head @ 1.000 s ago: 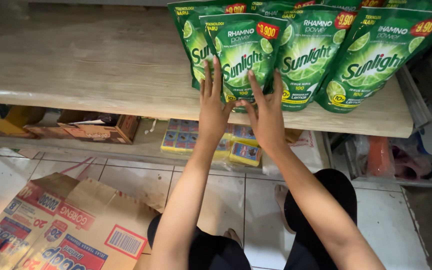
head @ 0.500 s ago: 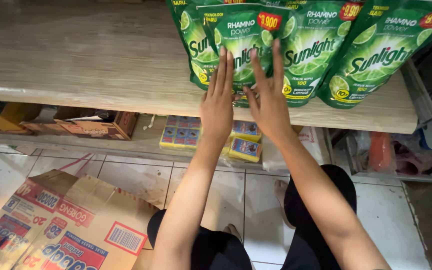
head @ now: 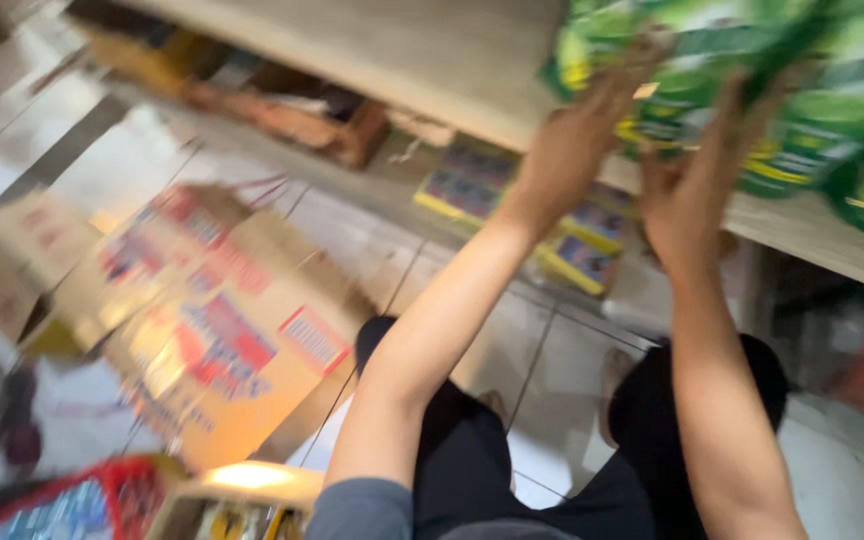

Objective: The person picks up green detergent pouches and brown coffee packets from boxes and places them onto shelves, organizing them by brand and type.

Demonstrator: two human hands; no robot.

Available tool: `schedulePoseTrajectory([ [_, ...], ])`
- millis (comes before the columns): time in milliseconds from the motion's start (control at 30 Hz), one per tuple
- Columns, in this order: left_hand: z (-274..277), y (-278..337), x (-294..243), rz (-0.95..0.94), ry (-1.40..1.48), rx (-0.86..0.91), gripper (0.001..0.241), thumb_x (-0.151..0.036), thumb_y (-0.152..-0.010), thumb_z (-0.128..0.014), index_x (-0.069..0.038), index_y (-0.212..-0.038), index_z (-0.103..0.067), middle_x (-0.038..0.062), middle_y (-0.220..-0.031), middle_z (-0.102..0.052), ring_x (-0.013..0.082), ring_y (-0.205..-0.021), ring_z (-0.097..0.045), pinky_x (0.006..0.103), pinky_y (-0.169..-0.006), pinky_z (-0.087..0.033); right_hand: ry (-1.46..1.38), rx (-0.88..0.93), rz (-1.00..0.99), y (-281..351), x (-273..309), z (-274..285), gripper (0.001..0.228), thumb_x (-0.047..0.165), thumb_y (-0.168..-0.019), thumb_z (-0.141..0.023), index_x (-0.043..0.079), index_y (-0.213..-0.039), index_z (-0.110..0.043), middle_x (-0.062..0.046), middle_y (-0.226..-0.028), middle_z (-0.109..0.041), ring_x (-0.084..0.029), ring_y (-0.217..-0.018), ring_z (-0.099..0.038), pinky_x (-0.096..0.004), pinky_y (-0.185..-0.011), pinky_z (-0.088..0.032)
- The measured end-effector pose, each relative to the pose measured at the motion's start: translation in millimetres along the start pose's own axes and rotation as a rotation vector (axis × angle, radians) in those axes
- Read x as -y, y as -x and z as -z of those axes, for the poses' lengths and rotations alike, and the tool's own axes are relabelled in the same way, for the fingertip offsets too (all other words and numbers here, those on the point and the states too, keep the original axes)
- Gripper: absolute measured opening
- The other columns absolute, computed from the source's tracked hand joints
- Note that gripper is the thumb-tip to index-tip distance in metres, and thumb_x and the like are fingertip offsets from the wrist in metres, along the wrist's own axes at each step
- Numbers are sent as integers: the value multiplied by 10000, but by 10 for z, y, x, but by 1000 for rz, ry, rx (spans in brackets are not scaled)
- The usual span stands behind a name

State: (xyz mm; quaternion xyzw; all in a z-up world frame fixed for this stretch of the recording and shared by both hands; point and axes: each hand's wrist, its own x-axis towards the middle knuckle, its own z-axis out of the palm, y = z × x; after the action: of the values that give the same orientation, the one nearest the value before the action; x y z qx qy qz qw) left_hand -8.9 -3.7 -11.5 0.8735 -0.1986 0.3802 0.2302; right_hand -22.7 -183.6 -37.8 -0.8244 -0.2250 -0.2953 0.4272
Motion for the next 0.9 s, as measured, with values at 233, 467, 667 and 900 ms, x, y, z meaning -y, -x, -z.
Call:
schedulePoseTrajectory([
  [233, 1627, 1560, -85, 121, -327, 148, 667, -246, -900, -731, -84, -1491, -466, 106, -1643, -343, 247, -1447, -545, 351, -965, -539, -289, 169, 53, 790, 901, -714, 699, 35, -1114, -696, 156, -1669, -288, -112, -1757, -101, -115, -945, -568, -223, -768, -507],
  [467, 4202, 4203, -1289, 977, -745, -71, 345, -158, -992, -631, 19, -1285, -668, 219, -1390, -627, 402, -1324, -548, 500, -1126, -426, -797, 893, 122, 2200, 2322, -1873, 687, 90, -1040, -724, 70, -1636, -382, -136, -1675, -305, -174, -1127, -637, -282, -911, -568],
  [667, 3907, 5458, -2758, 1855, -665, -716, 705, -304, -974, -667, 29, -1526, -381, 339, -1253, -641, 477, -1140, -612, 538, -971, -489, -710, 1096, 702, 3507, 3077, -2419, 858, 202, -983, -753, -123, -1570, -217, -364, -1457, -444, -534, -1279, -547, -535, -1037, -480],
  [900, 2919, 5883, -2628, 2121, -649, -719, 627, -344, -855, -694, -29, -1368, -519, 245, -1276, -620, 421, -1178, -589, 509, -978, -476, -99, 1483, 535, 3658, 2792, -2940, 465, 78, -888, -637, -101, -1273, -449, -336, -981, -683, -509, -953, -660, -568, -776, -534],
])
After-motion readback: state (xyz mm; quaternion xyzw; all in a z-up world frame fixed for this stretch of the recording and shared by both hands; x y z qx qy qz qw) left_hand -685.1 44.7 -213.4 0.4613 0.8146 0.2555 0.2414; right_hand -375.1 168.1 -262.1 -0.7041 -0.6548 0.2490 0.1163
